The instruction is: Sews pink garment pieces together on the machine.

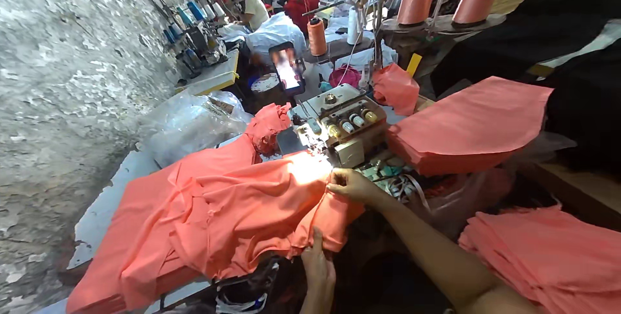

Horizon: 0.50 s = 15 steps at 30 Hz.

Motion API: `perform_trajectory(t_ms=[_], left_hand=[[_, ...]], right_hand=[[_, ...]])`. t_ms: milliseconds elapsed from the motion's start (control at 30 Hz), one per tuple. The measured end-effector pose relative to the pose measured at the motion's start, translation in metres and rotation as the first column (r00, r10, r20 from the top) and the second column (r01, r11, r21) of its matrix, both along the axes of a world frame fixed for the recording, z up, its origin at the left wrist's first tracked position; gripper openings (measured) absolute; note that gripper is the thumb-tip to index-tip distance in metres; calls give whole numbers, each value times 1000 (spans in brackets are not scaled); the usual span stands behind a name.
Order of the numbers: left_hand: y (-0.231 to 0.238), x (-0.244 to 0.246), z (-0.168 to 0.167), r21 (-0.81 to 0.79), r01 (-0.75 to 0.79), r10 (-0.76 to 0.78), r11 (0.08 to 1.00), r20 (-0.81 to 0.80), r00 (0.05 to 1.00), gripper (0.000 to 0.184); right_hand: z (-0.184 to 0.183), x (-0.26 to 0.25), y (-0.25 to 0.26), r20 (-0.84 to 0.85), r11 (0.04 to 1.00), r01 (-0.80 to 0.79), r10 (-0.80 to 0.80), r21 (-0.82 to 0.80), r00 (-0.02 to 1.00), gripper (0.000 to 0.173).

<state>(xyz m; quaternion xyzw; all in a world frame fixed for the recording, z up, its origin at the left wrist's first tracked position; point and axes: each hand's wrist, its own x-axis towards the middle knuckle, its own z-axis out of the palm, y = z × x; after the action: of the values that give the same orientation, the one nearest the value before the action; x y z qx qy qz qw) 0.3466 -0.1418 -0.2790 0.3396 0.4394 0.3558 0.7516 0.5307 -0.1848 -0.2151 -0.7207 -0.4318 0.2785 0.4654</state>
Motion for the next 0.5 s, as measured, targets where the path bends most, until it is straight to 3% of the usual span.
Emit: perform_trajectory(t_ms=[100,200,300,400,500], left_hand=[[-4,-3,-7,-4,13,-13,1000,-51,999,22],[-7,-2,-9,-8,4,-4,1000,-56,998,28],[-8,0,-12,36,3,-1,999,-54,999,31],[-10,1,-13,52,52,-50,997,-50,998,36],[-13,-1,-11,18,83,-82,996,-19,996,27]], right_hand=[[-2,1,-1,45,999,13,-15,47,999,29],[-3,1,-1,98,1000,14,-16,13,995,22],[0,8,0,107,991,-116,123,-62,987,20],[-9,17,6,-21,979,-205,205,20,978,33],[-15,22,-4,-173,966,-230,248,117,953,32]])
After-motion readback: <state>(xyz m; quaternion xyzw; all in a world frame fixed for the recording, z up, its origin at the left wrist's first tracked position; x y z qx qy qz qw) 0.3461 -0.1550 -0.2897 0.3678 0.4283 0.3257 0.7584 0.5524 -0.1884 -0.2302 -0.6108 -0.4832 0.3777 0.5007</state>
